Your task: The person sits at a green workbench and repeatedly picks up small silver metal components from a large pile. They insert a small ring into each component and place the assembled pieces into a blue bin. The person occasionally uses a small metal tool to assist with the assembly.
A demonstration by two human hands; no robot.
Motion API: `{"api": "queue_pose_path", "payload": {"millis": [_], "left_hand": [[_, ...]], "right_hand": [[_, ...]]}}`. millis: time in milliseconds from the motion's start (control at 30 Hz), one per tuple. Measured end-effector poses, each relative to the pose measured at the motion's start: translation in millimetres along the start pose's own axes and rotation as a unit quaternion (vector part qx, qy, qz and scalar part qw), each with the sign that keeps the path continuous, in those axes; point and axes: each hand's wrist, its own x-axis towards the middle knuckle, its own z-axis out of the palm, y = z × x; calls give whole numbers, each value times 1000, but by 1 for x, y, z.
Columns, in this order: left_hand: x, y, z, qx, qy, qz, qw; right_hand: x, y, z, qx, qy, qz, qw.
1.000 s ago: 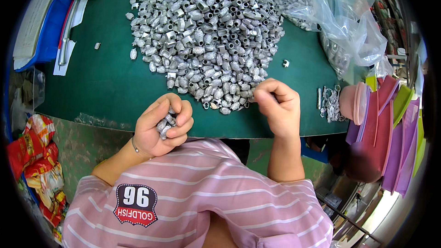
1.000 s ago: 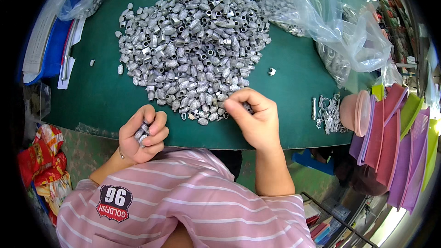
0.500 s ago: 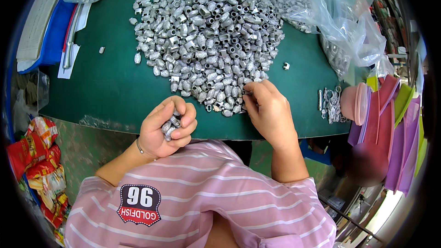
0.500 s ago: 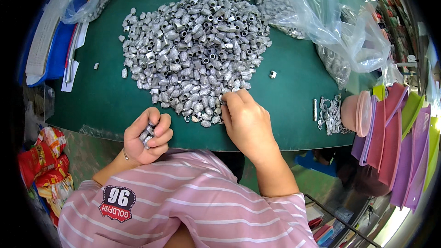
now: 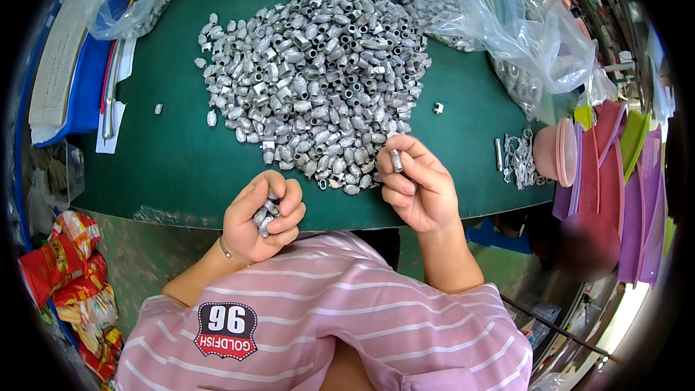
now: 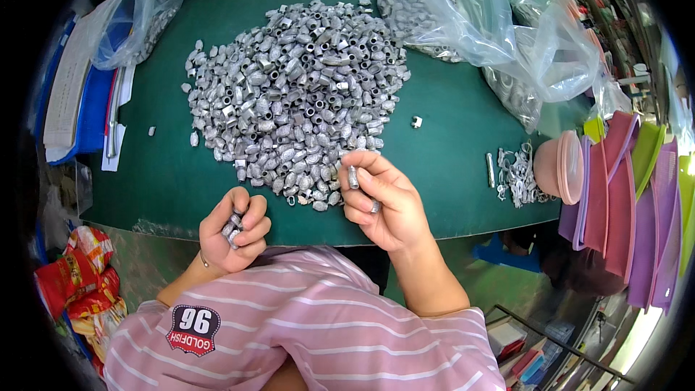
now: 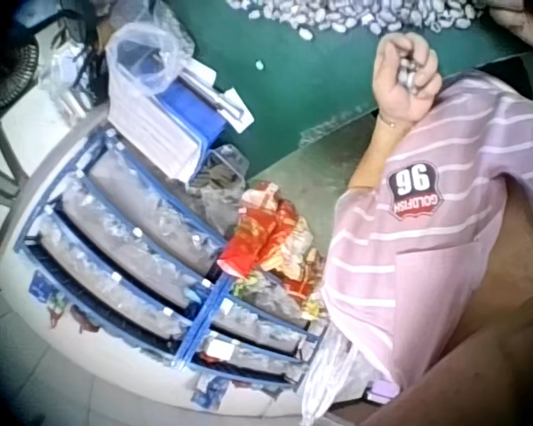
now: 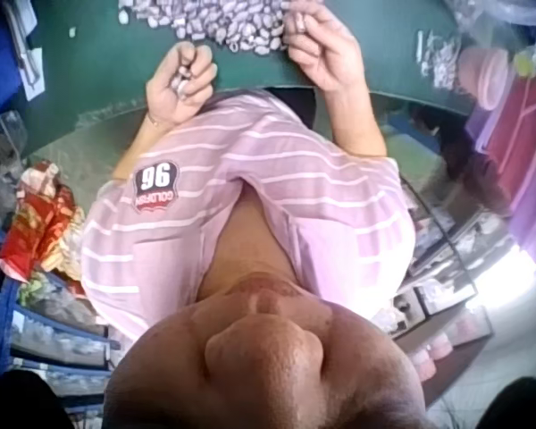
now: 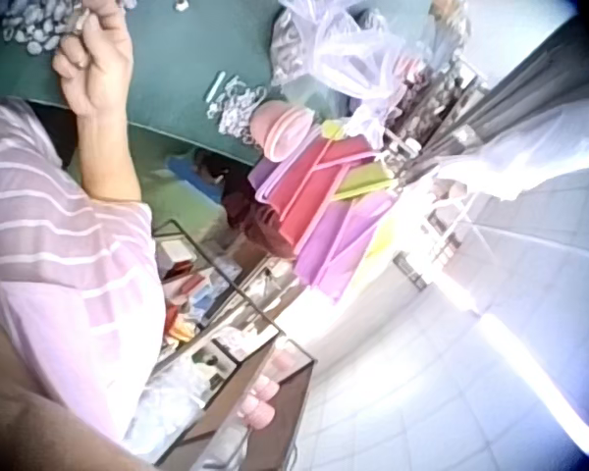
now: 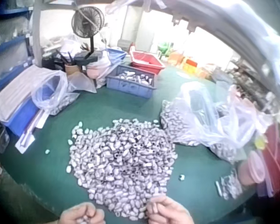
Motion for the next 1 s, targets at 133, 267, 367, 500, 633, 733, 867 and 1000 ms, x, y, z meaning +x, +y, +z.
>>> {"api": "queue_pose_path", "payload": {"millis": [133, 267, 367, 500, 633, 733, 867, 1000], "left_hand": [[0, 0, -1, 3, -5, 4, 1000], [-1, -1, -2, 2, -8, -1, 1000], [-1, 1, -1, 6, -6, -3, 1000], [-1, -2, -1, 4, -2, 9, 1000], [0, -1, -1, 4, -5, 11, 1000], [-1, -1, -1, 5, -4, 11, 1000], [0, -1, -1, 7, -4, 12, 1000], [0, -2, -2, 5, -6, 14, 1000]], "right_hand": [[0, 2, -5, 90, 5, 42, 995], [-4, -1, -10, 123, -37, 41, 991], [-10, -6, -5, -129, 49, -87, 987], [-11, -14, 1, -649, 117, -229, 716], [-7, -5, 3, -791, 102, -255, 546], [-8, -2, 8, -824, 111, -237, 502], [-9, -4, 13, -857, 106, -214, 456], [-8, -10, 6, -832, 71, -216, 506]]}}
